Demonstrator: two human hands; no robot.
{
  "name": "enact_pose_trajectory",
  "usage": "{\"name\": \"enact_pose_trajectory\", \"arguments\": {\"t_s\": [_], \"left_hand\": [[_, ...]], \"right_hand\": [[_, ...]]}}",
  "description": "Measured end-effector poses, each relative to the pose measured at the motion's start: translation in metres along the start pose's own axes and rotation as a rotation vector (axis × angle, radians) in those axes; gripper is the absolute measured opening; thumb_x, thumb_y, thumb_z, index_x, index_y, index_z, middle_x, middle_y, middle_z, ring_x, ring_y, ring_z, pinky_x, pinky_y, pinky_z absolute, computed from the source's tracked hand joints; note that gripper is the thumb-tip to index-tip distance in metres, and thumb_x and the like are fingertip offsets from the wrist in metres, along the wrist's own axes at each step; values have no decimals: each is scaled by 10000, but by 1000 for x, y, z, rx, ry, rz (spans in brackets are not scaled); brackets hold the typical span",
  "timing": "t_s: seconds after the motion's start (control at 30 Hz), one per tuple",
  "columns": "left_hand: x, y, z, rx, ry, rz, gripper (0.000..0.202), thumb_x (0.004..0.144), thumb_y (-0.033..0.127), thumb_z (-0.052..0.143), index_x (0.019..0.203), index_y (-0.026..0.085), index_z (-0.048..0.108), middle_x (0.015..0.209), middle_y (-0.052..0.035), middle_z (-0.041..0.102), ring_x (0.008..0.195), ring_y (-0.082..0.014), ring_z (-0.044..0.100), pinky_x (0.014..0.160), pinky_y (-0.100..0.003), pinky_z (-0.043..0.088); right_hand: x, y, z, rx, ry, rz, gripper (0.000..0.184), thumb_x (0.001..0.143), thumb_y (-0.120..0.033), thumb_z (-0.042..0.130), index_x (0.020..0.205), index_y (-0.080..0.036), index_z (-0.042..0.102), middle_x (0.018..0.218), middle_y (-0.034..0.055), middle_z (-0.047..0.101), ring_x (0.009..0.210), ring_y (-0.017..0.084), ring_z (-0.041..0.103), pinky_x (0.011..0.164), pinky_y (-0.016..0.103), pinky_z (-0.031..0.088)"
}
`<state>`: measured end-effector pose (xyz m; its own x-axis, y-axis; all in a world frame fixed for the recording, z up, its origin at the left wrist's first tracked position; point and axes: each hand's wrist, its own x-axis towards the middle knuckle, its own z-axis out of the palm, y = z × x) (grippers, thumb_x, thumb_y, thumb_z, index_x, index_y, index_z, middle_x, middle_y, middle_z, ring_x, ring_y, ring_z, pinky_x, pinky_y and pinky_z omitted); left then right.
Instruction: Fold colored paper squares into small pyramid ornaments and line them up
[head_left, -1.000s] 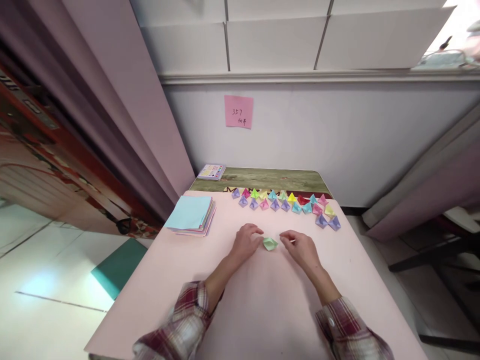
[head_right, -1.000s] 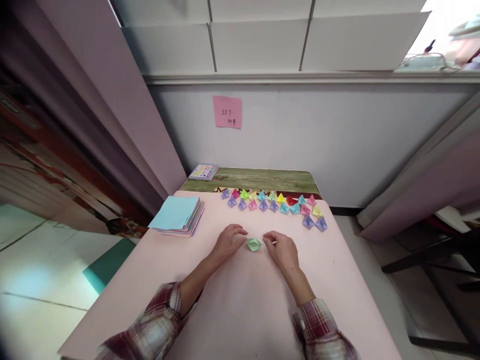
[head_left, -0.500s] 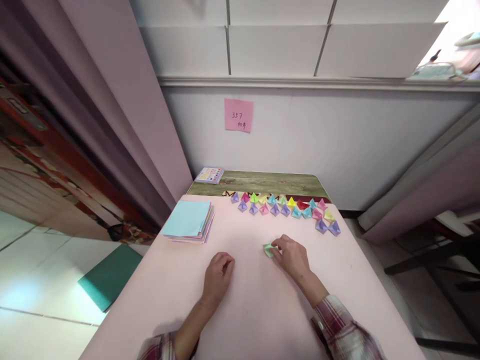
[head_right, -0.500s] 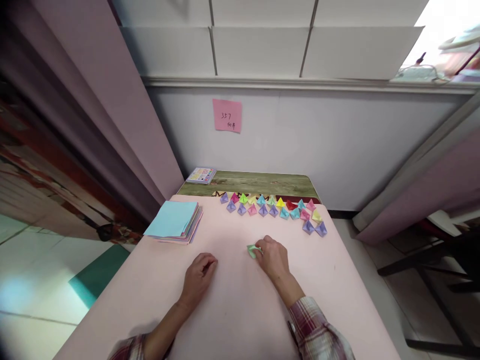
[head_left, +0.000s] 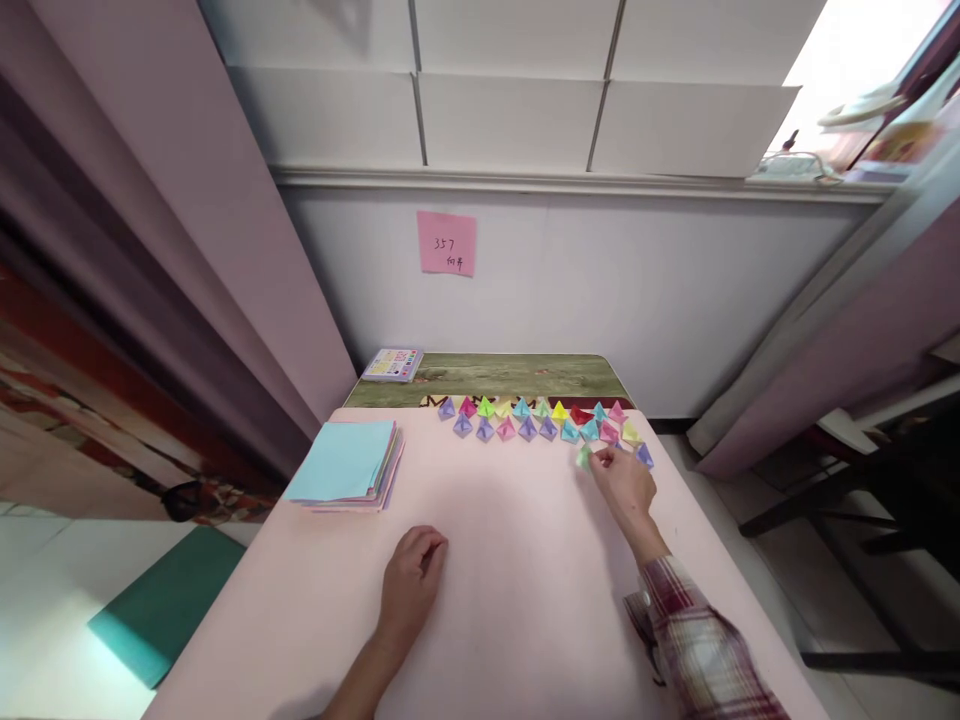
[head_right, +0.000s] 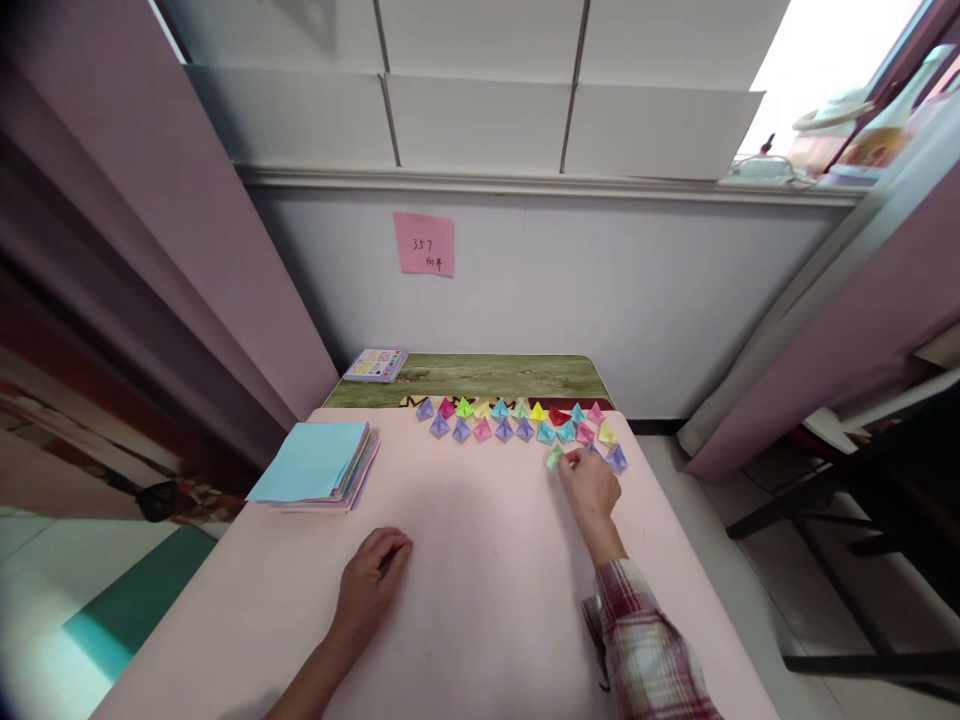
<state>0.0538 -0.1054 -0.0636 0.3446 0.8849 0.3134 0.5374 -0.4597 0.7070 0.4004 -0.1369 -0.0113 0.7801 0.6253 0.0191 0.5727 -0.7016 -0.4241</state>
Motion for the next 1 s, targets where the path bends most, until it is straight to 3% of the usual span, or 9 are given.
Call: {"name": "enact_pose_trajectory", "arguments": {"t_s": [0.23,0.4,0.47,0.53,0.7,0.87,0.93,1.0], "left_hand": [[0,3,-1,1,0,3,182,887,319,498,788,235,626,890,-40,629,836,-188,628,759,-312,533],[-1,2,-2,-1,-12,-5,189,894,319,491,793,232,624,893,-41,627,830,-188,624,752,-311,530],[-1,1,-2,-5,-18,-6,187,894,319,493,793,231,624,892,-40,626,827,-187,623,737,-306,527],[0,1,-2,-10,-20,-7,186,893,317,496,788,231,623,887,-39,626,820,-186,623,721,-301,526],[-2,0,2,-33,0,-15,168,890,313,502,824,233,634,895,-40,631,839,-190,633,748,-314,534],[-7,7,-2,-71,52,-7,151,885,306,520,913,223,642,955,-64,629,859,-187,630,731,-310,545],[-3,9,-15,-1,118,40,125,876,301,551,892,229,651,965,-61,627,923,-193,619,805,-327,533],[8,8,-37,82,265,67,110,871,303,574,869,228,654,950,-54,624,956,-195,607,881,-349,508]], "right_hand": [[30,9,12,0,-14,49,239,744,-362,603,796,-189,761,771,141,699,711,253,645,637,350,446],[28,14,2,24,-1,86,395,782,-540,547,794,-206,759,766,132,699,701,250,634,603,327,426],[17,24,-4,60,36,112,516,820,-621,446,806,-205,751,771,114,701,692,240,622,585,309,409],[-2,34,-4,242,88,135,552,813,-654,439,781,-192,739,673,63,679,642,215,599,567,280,392],[-65,37,22,535,-56,-28,543,803,-654,473,711,-165,689,531,-10,564,548,161,510,531,235,375],[-100,26,38,417,-113,-148,490,832,-628,443,758,-222,706,560,-3,610,566,169,556,551,236,392],[-103,27,39,367,-135,-159,469,828,-624,449,796,-243,721,609,5,652,603,181,591,551,238,402],[-103,29,38,335,-142,-146,452,821,-616,459,829,-255,731,652,11,679,629,188,612,557,241,412]]}}
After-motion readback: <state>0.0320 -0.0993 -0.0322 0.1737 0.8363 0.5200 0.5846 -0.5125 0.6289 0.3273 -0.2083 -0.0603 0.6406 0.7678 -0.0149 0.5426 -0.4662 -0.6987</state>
